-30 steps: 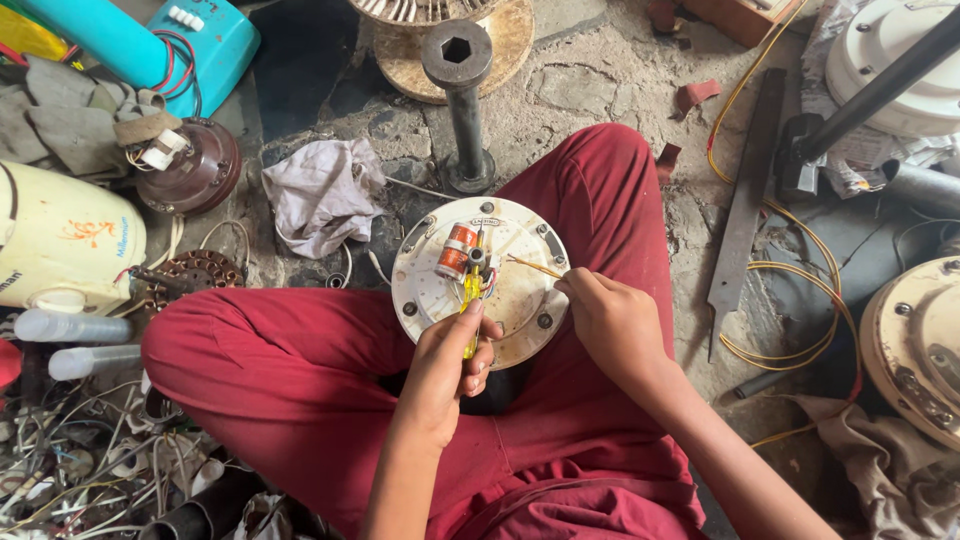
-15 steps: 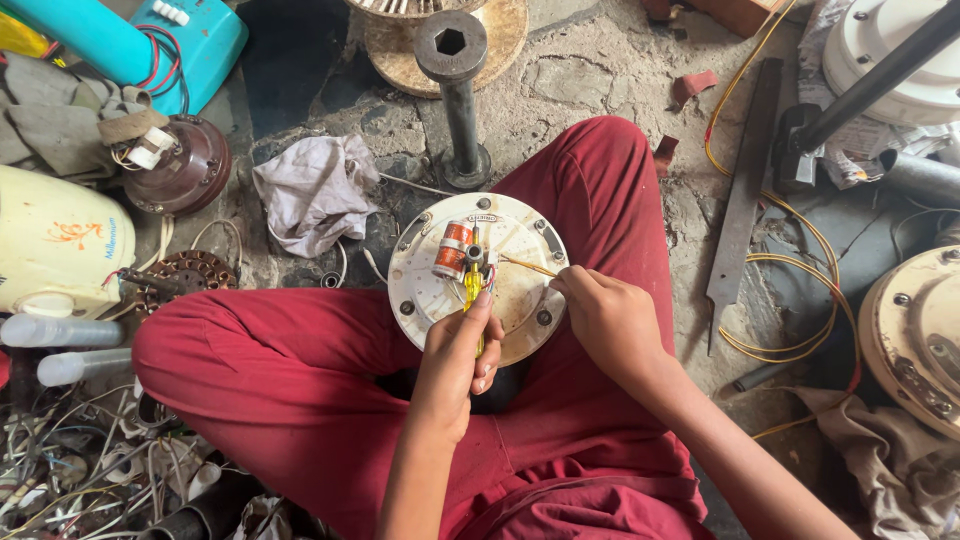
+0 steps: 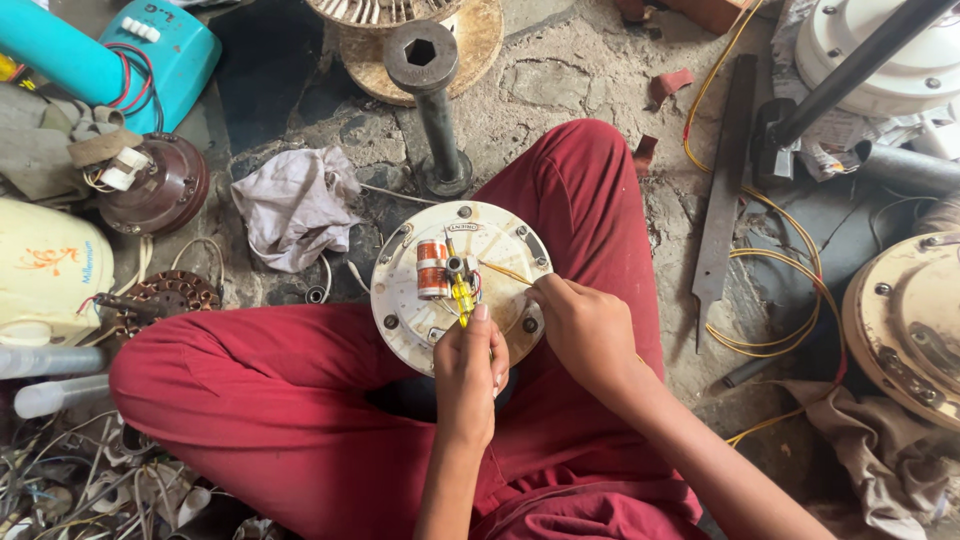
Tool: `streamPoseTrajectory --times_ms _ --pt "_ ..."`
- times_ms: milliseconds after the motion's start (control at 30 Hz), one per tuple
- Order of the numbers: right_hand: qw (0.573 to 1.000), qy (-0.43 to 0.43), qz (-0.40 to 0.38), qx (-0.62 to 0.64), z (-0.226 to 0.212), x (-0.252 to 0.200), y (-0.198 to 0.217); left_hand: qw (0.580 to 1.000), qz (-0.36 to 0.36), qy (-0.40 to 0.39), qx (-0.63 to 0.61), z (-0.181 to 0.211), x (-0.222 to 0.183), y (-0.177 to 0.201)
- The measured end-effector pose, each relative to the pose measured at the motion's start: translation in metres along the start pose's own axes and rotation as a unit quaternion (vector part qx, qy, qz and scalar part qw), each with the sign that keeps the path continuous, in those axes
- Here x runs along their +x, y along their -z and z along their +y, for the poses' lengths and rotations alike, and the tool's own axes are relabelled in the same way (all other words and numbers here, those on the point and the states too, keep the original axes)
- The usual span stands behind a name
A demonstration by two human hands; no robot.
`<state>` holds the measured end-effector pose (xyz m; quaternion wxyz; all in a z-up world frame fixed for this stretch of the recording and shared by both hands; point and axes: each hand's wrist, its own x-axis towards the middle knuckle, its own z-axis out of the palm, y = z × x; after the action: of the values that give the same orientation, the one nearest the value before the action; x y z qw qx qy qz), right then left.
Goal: The person sits on the floor and uses a screwdriver to connect wires to a ceiling fan motor. They strip wire ends, insert them into terminal screws, and tighten the connections while handling the motor and a power strip.
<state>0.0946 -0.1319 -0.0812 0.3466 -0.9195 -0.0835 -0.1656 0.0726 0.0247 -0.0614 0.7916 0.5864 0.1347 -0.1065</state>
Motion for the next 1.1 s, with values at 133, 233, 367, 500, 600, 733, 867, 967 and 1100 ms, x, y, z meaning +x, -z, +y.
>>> streamPoseTrajectory --times_ms 133,233,367,500,600,733,867,967,1100 --pt "0.999 -0.034 0.005 0.009 -0.006 -0.002 -0.001 1.000 -0.004 -0.027 0.000 -0.003 -0.001 -0.001" --pt "0.998 -0.067 -0.007 0.001 -0.009 -0.004 -0.002 0.999 -0.008 -0.035 -0.004 -0.004 0.000 -0.001" --pt "0.993 -0.104 -0.041 -0.027 -0.013 -0.004 -0.004 0.999 0.002 -0.036 0.008 -0.003 -0.003 0.000" --pt "0.991 -0.120 -0.061 -0.030 -0.013 -0.003 -0.003 0.999 0.010 -0.043 0.002 -0.002 -0.006 -0.002" --pt "0.989 -0.130 -0.067 -0.019 -0.013 -0.005 -0.002 0.999 0.014 -0.038 -0.013 -0.002 -0.007 -0.001" --pt "0.991 -0.120 -0.056 0.005 -0.013 -0.007 0.001 0.999 0.013 -0.043 -0.024 -0.001 -0.008 0.000" --pt "0.992 -0.118 -0.049 0.013 -0.015 -0.010 0.006 0.998 0.012 -0.046 -0.034 0.001 -0.011 0.001" --pt "0.994 -0.102 -0.040 0.022 -0.017 -0.010 0.007 0.999 0.012 -0.049 -0.014 0.004 -0.015 0.001" --pt "0.993 -0.109 -0.045 0.017 -0.019 -0.010 0.008 0.999 0.021 -0.043 -0.011 0.007 -0.016 0.000"
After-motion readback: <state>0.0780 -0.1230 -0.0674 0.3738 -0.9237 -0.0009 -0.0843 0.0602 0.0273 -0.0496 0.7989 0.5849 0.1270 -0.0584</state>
